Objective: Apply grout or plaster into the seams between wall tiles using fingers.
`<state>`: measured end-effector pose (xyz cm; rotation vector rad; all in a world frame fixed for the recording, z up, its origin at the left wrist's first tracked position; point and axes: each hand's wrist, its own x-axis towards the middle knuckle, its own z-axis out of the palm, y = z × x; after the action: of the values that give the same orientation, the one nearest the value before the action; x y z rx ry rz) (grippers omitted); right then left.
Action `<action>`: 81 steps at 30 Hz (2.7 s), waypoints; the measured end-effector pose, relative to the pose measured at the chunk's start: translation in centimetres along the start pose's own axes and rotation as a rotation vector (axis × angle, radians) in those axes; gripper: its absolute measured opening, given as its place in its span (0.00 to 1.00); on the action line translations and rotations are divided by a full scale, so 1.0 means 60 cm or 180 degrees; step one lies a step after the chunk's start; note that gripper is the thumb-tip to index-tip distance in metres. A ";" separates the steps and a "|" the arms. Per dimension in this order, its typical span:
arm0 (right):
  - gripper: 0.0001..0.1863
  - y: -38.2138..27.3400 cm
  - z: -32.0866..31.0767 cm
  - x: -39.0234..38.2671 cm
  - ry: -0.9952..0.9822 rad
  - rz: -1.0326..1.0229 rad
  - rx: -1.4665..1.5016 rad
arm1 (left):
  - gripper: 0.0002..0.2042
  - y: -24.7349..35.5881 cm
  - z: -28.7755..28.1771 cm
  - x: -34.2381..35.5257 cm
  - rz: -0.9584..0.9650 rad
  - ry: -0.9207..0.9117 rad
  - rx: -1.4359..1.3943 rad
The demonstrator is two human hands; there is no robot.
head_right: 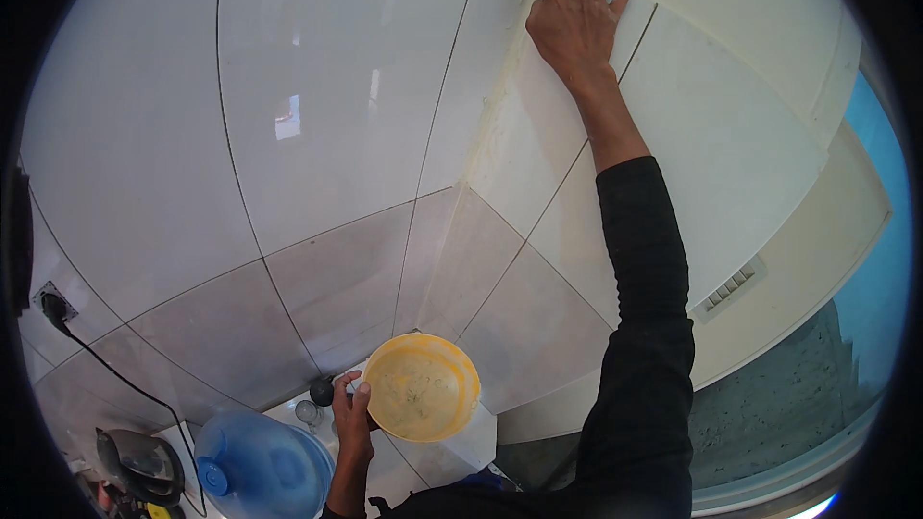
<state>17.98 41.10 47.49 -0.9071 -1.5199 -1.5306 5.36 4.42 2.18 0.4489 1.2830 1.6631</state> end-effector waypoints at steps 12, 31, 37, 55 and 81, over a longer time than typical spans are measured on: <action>0.27 -0.026 -0.013 -0.071 -0.0078 -0.0323 0.0295 | 0.23 -0.002 -0.006 0.004 0.0040 0.0027 -0.0159; 0.28 -0.014 -0.024 -0.041 -0.0329 -0.0167 0.0144 | 0.23 -0.018 -0.025 -0.012 0.0117 0.0309 0.0015; 0.28 -0.029 -0.036 -0.089 -0.0500 -0.0354 0.0400 | 0.21 -0.007 -0.018 -0.015 0.0065 0.0145 -0.0186; 0.26 -0.035 -0.022 -0.108 -0.0360 -0.0440 0.0351 | 0.23 -0.004 -0.019 -0.012 0.0135 0.0194 -0.0092; 0.21 -0.073 -0.056 -0.208 -0.0664 -0.0551 0.0742 | 0.22 -0.003 -0.024 -0.021 0.0145 0.0348 -0.0188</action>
<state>19.68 38.20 34.27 -0.8366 -1.9259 -1.3722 4.91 2.58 1.79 0.3581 1.3077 1.7799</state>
